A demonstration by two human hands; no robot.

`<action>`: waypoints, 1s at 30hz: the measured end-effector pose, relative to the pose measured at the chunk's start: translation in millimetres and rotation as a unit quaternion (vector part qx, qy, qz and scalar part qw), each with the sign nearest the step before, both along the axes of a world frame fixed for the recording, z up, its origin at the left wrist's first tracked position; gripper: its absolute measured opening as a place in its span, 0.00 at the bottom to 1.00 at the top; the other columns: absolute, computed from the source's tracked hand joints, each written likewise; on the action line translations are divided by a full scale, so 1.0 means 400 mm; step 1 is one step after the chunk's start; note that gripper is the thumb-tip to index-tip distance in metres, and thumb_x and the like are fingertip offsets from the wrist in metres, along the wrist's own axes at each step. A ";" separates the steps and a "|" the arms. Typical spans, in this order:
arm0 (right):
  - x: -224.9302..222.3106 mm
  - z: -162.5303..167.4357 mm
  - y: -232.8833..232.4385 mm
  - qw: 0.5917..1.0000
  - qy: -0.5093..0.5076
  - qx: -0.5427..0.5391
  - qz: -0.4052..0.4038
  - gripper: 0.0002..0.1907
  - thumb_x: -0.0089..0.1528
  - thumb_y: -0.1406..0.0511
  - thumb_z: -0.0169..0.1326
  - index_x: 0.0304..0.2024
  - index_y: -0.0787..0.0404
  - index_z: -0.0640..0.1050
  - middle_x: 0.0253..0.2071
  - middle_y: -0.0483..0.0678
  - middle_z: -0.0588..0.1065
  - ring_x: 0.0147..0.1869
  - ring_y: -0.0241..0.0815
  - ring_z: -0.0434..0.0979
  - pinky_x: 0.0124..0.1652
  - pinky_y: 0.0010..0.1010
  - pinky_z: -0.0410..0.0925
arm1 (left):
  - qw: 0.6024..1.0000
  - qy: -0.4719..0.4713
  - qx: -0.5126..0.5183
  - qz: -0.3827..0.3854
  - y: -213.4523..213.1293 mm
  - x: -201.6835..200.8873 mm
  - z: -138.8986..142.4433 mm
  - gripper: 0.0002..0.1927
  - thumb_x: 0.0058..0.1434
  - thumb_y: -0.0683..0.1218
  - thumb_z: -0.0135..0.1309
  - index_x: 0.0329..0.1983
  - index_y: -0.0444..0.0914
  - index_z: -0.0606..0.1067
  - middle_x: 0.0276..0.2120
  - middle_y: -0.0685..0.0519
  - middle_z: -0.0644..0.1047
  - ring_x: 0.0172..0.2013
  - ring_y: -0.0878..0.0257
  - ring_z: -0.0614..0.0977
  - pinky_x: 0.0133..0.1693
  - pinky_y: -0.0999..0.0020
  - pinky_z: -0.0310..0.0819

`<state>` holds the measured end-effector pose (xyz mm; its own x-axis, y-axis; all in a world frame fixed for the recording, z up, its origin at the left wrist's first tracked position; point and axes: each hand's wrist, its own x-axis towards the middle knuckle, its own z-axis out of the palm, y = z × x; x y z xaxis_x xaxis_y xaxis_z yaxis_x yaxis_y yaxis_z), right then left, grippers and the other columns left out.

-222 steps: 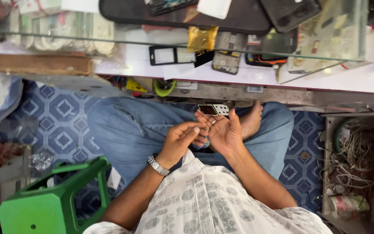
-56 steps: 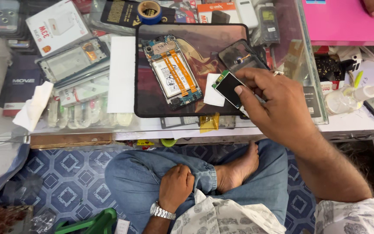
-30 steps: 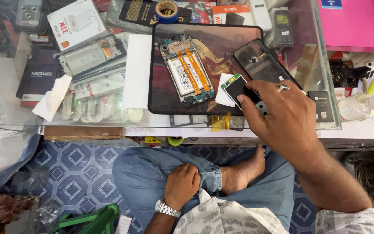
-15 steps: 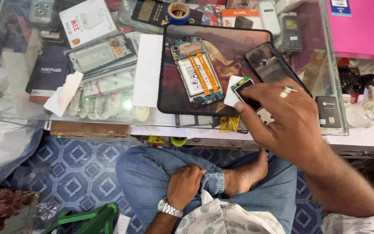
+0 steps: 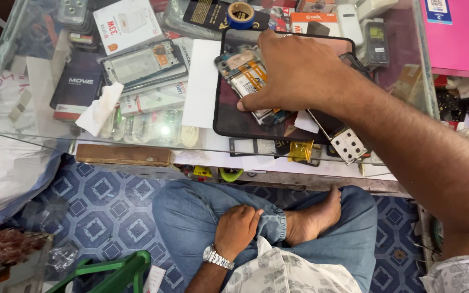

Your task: The person sits on the floor and works on a disassembled smartphone, handling the display assembly, battery, and orange flex cables, pressing components into the phone frame and repositioning parts. They then fit the back cover and power the phone on, holding it as it boots.

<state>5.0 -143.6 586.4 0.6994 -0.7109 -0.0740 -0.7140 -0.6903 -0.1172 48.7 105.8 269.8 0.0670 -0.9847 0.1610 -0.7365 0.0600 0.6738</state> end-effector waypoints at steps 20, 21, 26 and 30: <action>-0.008 -0.042 -0.041 0.958 -0.173 0.218 -0.073 0.19 0.56 0.59 0.64 0.44 0.67 0.80 0.31 0.51 0.81 0.30 0.36 0.80 0.29 0.30 0.71 | 1.000 0.003 -0.008 -0.008 0.002 0.002 0.004 0.18 0.68 0.51 0.53 0.25 0.37 0.72 0.25 0.48 0.77 0.29 0.50 0.79 0.32 0.53 0.74; -0.012 -0.044 -0.043 0.950 -0.185 0.241 -0.067 0.18 0.57 0.62 0.63 0.44 0.67 0.80 0.31 0.51 0.82 0.30 0.35 0.80 0.29 0.29 0.72 | 1.000 0.002 -0.008 -0.008 0.001 0.003 0.004 0.18 0.68 0.51 0.53 0.25 0.37 0.72 0.25 0.48 0.77 0.29 0.50 0.79 0.32 0.53 0.74; -0.018 -0.032 -0.035 0.886 -0.258 0.378 -0.078 0.17 0.57 0.68 0.62 0.47 0.67 0.76 0.31 0.49 0.82 0.29 0.33 0.81 0.25 0.28 0.73 | 1.000 0.008 -0.007 -0.003 0.004 -0.001 0.004 0.18 0.67 0.52 0.53 0.25 0.37 0.73 0.25 0.48 0.77 0.29 0.50 0.79 0.32 0.54 0.75; -0.048 -0.004 -0.006 0.851 -0.314 0.418 -0.046 0.16 0.59 0.69 0.62 0.48 0.68 0.77 0.33 0.49 0.82 0.30 0.31 0.81 0.28 0.24 0.72 | 1.000 0.001 -0.018 -0.004 0.005 -0.005 0.002 0.18 0.67 0.52 0.53 0.25 0.37 0.73 0.25 0.48 0.77 0.29 0.50 0.79 0.32 0.53 0.74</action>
<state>-14.4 -145.9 584.6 0.7318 -0.6474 -0.2131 -0.3761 -0.1228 -0.9184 46.6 107.9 270.5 0.0590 -0.9786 0.1971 -0.7338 0.0913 0.6731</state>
